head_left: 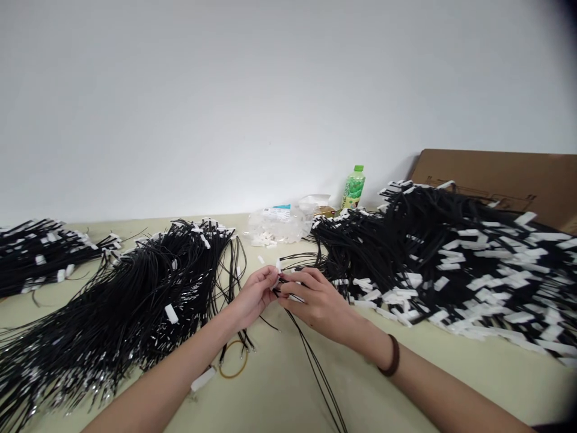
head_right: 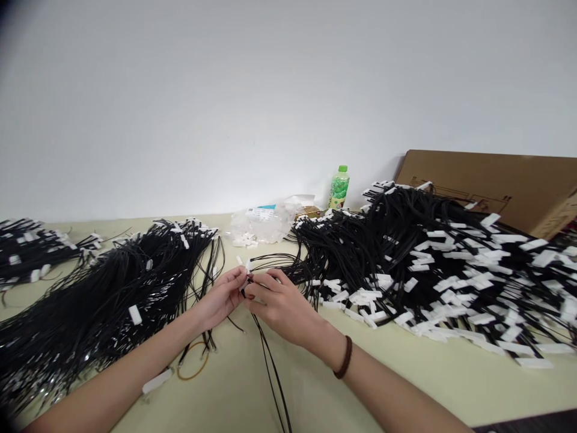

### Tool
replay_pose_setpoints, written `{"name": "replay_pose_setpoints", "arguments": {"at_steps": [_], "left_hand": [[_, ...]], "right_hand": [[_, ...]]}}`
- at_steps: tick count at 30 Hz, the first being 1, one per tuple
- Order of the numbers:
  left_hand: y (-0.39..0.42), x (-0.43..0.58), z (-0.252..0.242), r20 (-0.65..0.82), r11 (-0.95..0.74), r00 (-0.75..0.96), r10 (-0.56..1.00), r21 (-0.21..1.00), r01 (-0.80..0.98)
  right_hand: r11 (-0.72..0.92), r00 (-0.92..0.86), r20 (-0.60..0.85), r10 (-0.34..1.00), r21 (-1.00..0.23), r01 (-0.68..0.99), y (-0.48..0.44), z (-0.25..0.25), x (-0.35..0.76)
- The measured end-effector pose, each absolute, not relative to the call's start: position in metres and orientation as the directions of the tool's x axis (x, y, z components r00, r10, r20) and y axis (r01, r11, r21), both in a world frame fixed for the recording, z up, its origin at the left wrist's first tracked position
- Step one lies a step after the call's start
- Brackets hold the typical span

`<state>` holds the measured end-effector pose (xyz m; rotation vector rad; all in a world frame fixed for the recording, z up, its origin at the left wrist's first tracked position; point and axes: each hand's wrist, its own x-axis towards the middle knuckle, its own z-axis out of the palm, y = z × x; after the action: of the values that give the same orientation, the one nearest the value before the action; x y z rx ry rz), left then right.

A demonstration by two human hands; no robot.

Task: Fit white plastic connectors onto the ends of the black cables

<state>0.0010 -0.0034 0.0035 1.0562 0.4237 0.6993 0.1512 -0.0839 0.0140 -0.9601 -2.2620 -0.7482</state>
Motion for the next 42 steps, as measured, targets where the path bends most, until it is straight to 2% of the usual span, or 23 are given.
{"name": "replay_pose_setpoints", "arguments": {"at_steps": [6, 10, 20, 23, 29, 32, 35, 37, 39, 42], "left_hand": [[-0.004, 0.001, 0.004, -0.014, 0.339, 0.719, 0.695, 0.888, -0.31], [-0.004, 0.001, 0.004, -0.009, 0.34, 0.716, 0.698, 0.884, -0.32], [-0.006, 0.001, 0.006, -0.012, 0.333, 0.71, 0.704, 0.889, -0.315], [-0.005, 0.001, 0.004, -0.024, 0.332, 0.695, 0.719, 0.89, -0.313], [-0.001, 0.001, 0.002, -0.031, 0.291, 0.644, 0.765, 0.907, -0.303], [0.0, 0.0, 0.002, -0.03, 0.279, 0.634, 0.773, 0.914, -0.296], [-0.001, 0.0, 0.002, -0.031, 0.268, 0.624, 0.781, 0.919, -0.289], [-0.001, 0.0, 0.003, -0.038, 0.263, 0.62, 0.784, 0.924, -0.276], [-0.002, 0.0, 0.004, -0.044, 0.262, 0.616, 0.787, 0.927, -0.267], [-0.003, 0.0, 0.005, -0.043, 0.254, 0.607, 0.794, 0.93, -0.266]], "right_hand": [[0.561, -0.613, 0.693, 0.379, 0.354, 0.748, -0.085, 0.017, 0.147], [0.549, -0.646, 0.654, 0.394, 0.396, 0.736, -0.085, 0.018, 0.146], [0.556, -0.633, 0.676, 0.378, 0.381, 0.739, -0.083, 0.015, 0.148], [0.607, -0.556, 0.729, 0.399, 0.245, 0.756, -0.08, 0.013, 0.148], [0.705, -0.249, 0.817, 0.521, -0.248, 0.664, -0.083, 0.02, 0.156], [0.609, -0.023, 0.737, 0.676, -0.54, 0.581, -0.088, 0.031, 0.161], [0.526, 0.218, 0.596, 0.773, -0.794, 0.304, -0.089, 0.042, 0.165], [0.523, 0.337, 0.508, 0.793, -0.851, 0.051, -0.087, 0.047, 0.171], [0.529, 0.425, 0.435, 0.794, -0.839, -0.129, -0.084, 0.053, 0.181], [0.565, 0.57, 0.371, 0.733, -0.799, -0.207, -0.081, 0.058, 0.2]]}}
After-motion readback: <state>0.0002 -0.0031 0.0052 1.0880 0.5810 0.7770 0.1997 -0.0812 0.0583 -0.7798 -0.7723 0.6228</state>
